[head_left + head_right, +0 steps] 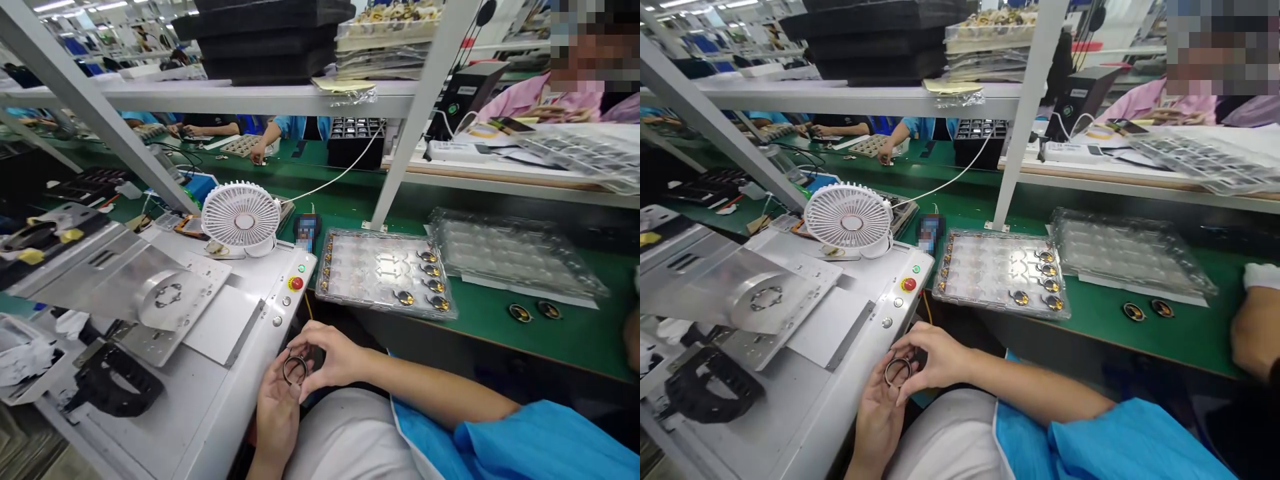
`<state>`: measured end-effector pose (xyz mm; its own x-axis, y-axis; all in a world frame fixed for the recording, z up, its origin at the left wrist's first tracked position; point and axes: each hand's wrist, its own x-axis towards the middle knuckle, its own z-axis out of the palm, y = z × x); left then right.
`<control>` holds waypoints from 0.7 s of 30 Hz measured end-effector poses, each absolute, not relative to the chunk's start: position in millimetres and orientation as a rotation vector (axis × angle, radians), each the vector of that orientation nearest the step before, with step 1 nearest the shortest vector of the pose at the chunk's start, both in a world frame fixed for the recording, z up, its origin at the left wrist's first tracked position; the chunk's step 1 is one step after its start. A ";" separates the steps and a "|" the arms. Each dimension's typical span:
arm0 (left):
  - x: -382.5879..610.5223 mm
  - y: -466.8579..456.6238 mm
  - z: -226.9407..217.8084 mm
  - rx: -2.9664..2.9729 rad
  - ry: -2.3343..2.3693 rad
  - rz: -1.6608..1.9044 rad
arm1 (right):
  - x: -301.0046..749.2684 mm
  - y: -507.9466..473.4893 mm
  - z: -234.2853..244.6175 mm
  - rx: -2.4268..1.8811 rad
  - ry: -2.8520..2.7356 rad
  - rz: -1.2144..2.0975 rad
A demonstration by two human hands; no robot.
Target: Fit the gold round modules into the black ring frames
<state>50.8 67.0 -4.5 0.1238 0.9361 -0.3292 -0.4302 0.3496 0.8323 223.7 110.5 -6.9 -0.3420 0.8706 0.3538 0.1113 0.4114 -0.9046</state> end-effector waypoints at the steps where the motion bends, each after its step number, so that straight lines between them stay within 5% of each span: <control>1: 49.7 68.1 -5.4 0.645 0.998 1.093 | 227.5 111.0 -4.3 -0.851 -1.787 1.016; 4: 45.5 67.2 -5.7 0.694 1.044 1.090 | 264.5 115.3 15.3 -1.034 -1.981 0.978; 11: 31.7 60.0 -3.8 0.798 1.089 1.064 | 410.0 105.5 40.6 -2.332 -1.786 0.595; 21: 44.8 60.6 9.0 0.745 0.946 0.975 | 421.0 95.7 38.8 -2.185 -1.906 0.625</control>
<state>44.8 60.6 9.0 0.2474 0.9165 -0.3144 -0.3423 0.3862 0.8565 421.0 95.7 38.8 0.0923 0.9763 -0.1958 0.9028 -0.1650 -0.3972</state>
